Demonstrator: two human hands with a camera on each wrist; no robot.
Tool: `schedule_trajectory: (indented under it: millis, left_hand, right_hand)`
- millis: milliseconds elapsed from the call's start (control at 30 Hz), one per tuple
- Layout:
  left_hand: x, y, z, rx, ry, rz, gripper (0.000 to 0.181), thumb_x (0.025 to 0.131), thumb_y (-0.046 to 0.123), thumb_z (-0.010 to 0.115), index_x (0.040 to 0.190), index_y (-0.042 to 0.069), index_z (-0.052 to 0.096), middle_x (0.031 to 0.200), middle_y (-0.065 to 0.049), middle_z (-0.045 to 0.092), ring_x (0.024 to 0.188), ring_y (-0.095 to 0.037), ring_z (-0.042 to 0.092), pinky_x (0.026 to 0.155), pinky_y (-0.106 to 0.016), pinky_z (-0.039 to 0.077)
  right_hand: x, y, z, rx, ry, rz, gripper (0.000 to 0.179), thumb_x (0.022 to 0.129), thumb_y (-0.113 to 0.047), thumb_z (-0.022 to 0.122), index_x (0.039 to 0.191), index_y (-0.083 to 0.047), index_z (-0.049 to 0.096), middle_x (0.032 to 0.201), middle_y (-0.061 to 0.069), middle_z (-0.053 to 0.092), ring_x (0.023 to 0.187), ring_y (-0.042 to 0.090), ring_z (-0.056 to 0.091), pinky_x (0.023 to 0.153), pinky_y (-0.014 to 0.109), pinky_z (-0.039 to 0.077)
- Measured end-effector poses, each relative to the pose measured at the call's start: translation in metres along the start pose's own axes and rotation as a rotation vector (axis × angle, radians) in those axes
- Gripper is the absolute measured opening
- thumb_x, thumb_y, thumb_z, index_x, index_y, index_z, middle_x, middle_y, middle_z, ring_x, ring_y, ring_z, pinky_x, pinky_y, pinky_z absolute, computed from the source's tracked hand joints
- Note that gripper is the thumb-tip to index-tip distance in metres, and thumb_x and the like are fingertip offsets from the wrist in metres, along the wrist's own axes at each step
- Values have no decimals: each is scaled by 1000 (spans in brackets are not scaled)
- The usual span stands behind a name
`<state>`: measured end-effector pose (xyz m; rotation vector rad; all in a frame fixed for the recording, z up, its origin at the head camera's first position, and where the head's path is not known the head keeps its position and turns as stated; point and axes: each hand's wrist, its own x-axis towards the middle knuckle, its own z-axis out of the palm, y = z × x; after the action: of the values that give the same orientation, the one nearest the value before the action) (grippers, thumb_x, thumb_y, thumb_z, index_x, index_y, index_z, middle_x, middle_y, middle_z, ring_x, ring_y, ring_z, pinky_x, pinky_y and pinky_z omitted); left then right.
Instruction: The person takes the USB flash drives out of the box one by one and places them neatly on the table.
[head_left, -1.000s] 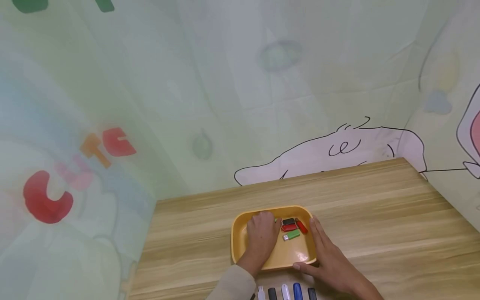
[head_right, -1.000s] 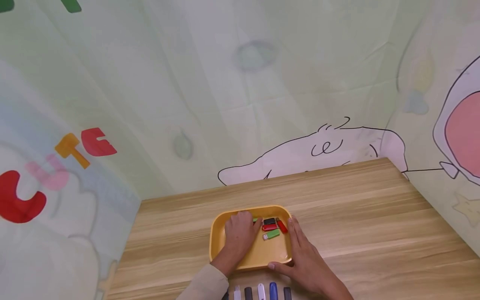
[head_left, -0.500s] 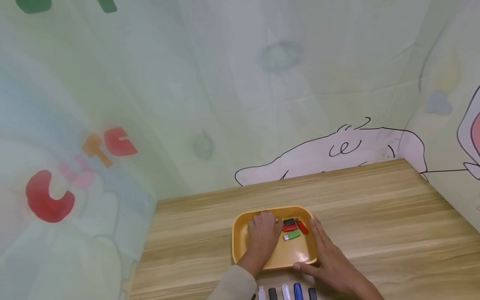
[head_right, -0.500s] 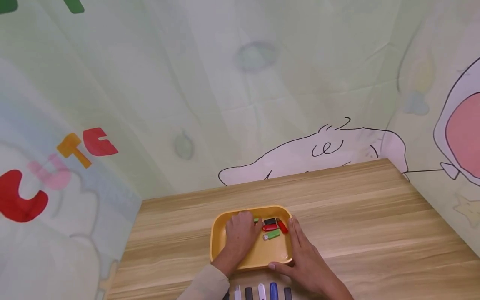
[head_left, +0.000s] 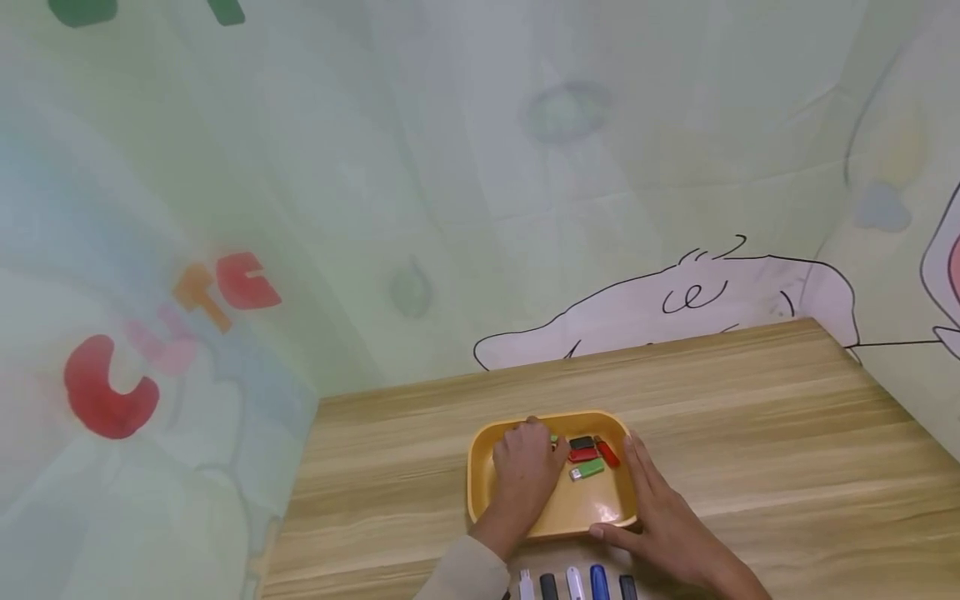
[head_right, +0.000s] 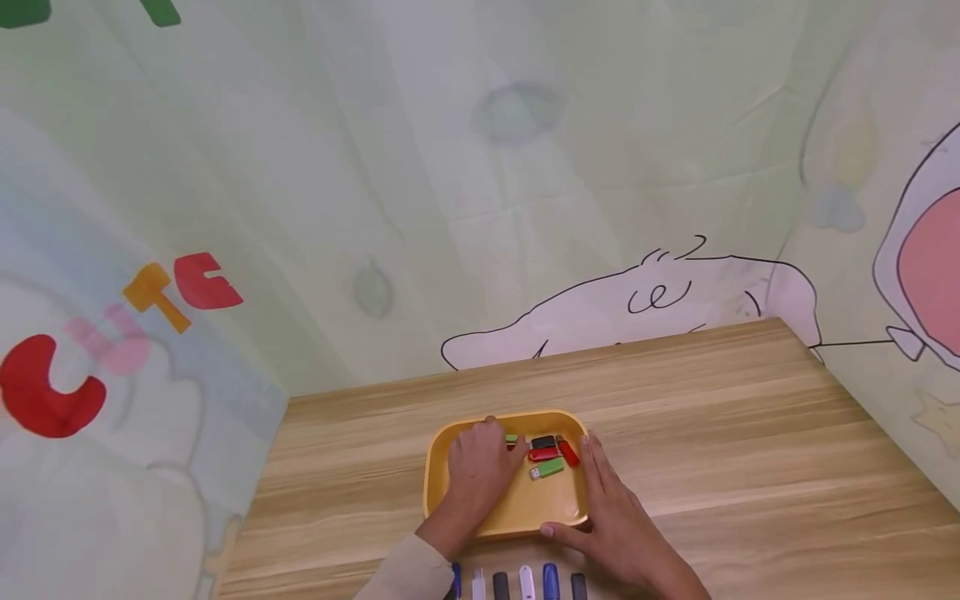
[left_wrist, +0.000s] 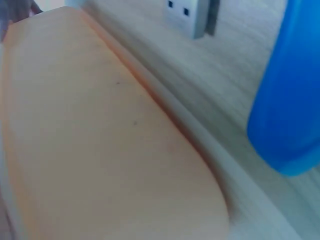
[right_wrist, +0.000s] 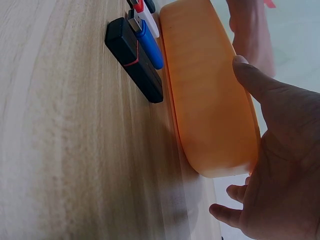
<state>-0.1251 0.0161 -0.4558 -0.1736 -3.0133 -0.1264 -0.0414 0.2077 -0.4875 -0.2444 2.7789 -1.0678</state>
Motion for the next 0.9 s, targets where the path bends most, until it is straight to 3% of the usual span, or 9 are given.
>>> schedule_trajectory:
  millis: [233,367,467,733,900]
  left_hand:
    - [-8,-3,-14,3,-5,-51,54,94,54,73,101,0,73,78,-8,61,64,-19,57,59,-28,54]
    - [-11,-8,-18,62,41,-45,59,92,57,73,105,0,75,90,-12,70,79,-23,64,74,-33,62]
    - [-14,-13,-20,79,66,-39,57,91,56,73,105,1,75,94,-13,71,84,-25,64,77,-34,62]
    - [-25,-28,-27,-56,66,-57,49,90,51,72,105,5,79,99,-13,71,87,-26,62,80,-39,61]
    - [-34,-38,-34,-134,105,-45,44,88,49,76,104,8,79,98,-9,70,88,-22,64,79,-38,61]
  right_hand:
    - [0,0,0,-4,-11,7,134,84,-80,69,171,-8,-3,179,20,-1,159,51,21,121,66,32]
    - [0,0,1,4,-6,3,133,84,-78,70,171,-8,-3,178,21,0,159,51,21,121,68,31]
    - [0,0,1,13,-3,-3,133,85,-77,71,170,-7,-3,178,21,0,160,51,18,121,69,30]
    - [-1,0,2,11,17,-19,132,85,-75,73,170,-6,-2,178,22,1,160,52,18,120,68,31]
    - [-1,-1,1,18,7,-2,133,84,-75,73,171,-8,-2,178,21,0,159,52,19,120,69,30]
